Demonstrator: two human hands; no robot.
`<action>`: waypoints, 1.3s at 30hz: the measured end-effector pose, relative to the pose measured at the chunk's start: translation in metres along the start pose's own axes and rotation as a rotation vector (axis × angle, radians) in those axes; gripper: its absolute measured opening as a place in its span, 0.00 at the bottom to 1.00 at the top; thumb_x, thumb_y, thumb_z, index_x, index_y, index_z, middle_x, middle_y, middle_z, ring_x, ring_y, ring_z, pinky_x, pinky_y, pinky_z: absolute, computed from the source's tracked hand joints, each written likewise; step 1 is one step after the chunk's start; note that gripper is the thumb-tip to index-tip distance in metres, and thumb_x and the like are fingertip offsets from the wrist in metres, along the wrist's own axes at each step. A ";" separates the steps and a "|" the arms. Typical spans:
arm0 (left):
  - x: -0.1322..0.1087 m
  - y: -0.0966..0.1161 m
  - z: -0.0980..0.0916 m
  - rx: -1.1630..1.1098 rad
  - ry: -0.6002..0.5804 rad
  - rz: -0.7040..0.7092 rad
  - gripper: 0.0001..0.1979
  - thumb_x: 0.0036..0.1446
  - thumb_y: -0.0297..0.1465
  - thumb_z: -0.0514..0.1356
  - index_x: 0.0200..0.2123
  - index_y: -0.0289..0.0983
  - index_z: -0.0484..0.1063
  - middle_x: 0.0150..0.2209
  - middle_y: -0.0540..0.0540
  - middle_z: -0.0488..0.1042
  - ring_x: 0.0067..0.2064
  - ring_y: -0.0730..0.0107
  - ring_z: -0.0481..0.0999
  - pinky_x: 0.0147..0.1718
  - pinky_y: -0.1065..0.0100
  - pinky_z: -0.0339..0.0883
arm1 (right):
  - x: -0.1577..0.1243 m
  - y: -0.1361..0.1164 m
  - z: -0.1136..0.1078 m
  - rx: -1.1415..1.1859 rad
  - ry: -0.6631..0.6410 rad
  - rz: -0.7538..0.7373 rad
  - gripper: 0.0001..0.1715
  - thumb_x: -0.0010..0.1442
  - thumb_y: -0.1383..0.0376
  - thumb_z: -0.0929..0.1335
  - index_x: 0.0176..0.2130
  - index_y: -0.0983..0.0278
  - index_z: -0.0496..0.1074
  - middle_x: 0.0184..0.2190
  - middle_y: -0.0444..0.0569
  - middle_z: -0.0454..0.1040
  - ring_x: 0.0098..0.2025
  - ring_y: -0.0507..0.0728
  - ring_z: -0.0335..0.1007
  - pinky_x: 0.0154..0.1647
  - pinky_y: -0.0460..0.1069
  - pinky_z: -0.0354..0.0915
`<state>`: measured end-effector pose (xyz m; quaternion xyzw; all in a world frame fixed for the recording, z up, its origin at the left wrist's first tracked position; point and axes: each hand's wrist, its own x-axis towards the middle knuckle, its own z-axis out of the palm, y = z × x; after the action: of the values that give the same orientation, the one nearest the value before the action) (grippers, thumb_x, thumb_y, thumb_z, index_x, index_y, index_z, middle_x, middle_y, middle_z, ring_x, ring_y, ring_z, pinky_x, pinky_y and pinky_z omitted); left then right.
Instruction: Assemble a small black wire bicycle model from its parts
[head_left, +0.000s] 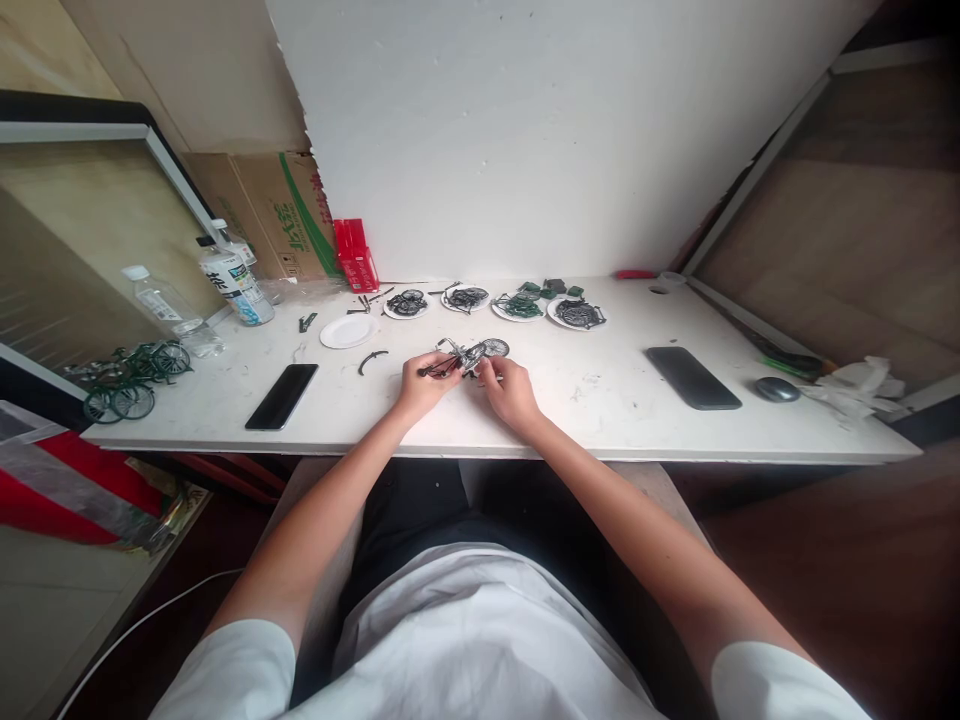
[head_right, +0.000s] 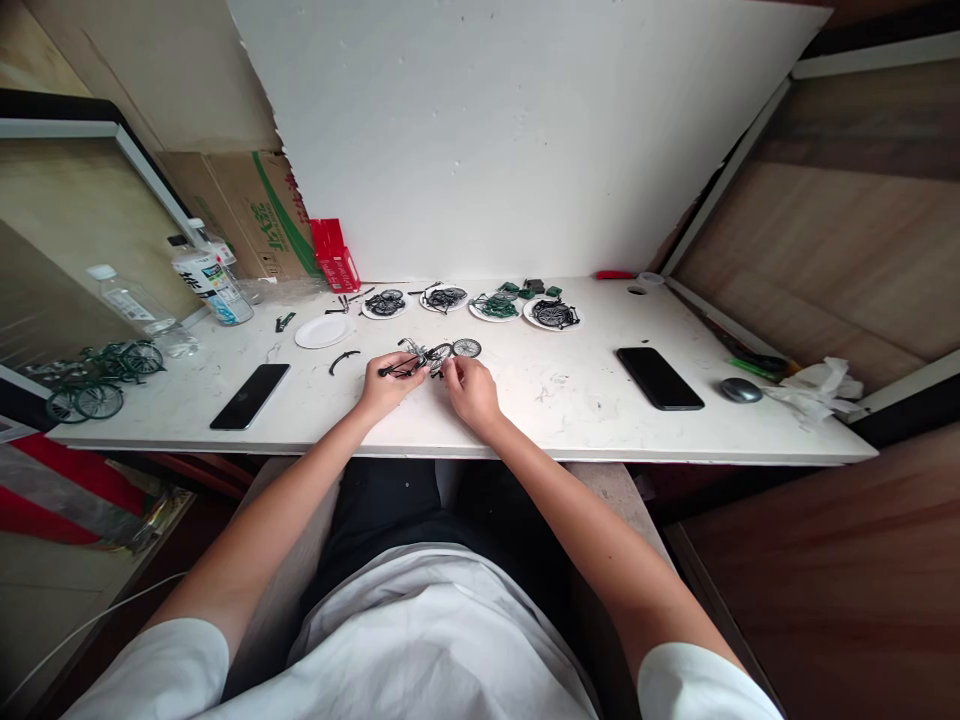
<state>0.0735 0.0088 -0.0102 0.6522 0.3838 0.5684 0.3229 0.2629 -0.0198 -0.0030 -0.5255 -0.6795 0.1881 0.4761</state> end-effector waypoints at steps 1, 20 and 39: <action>0.000 0.000 0.000 -0.001 0.004 -0.004 0.14 0.50 0.38 0.74 0.35 0.34 0.82 0.35 0.41 0.84 0.36 0.61 0.82 0.38 0.64 0.78 | 0.000 0.000 0.000 0.002 0.014 -0.001 0.21 0.73 0.52 0.62 0.36 0.61 0.74 0.32 0.50 0.79 0.35 0.59 0.73 0.39 0.52 0.63; 0.000 0.000 0.001 -0.043 -0.001 -0.033 0.18 0.49 0.42 0.75 0.35 0.34 0.81 0.36 0.40 0.84 0.37 0.60 0.83 0.40 0.63 0.80 | -0.001 0.000 0.000 -0.012 -0.028 -0.001 0.24 0.74 0.50 0.61 0.35 0.61 0.74 0.31 0.50 0.79 0.34 0.59 0.74 0.39 0.52 0.65; -0.001 -0.001 0.000 0.009 -0.045 -0.001 0.17 0.48 0.41 0.76 0.34 0.35 0.81 0.33 0.43 0.82 0.36 0.61 0.82 0.36 0.65 0.78 | 0.002 0.013 0.003 0.194 0.068 0.005 0.21 0.74 0.55 0.59 0.57 0.61 0.71 0.55 0.58 0.77 0.25 0.54 0.74 0.38 0.55 0.74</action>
<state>0.0737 0.0089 -0.0116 0.6661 0.3792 0.5517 0.3290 0.2679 -0.0123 -0.0133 -0.4847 -0.6403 0.2359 0.5472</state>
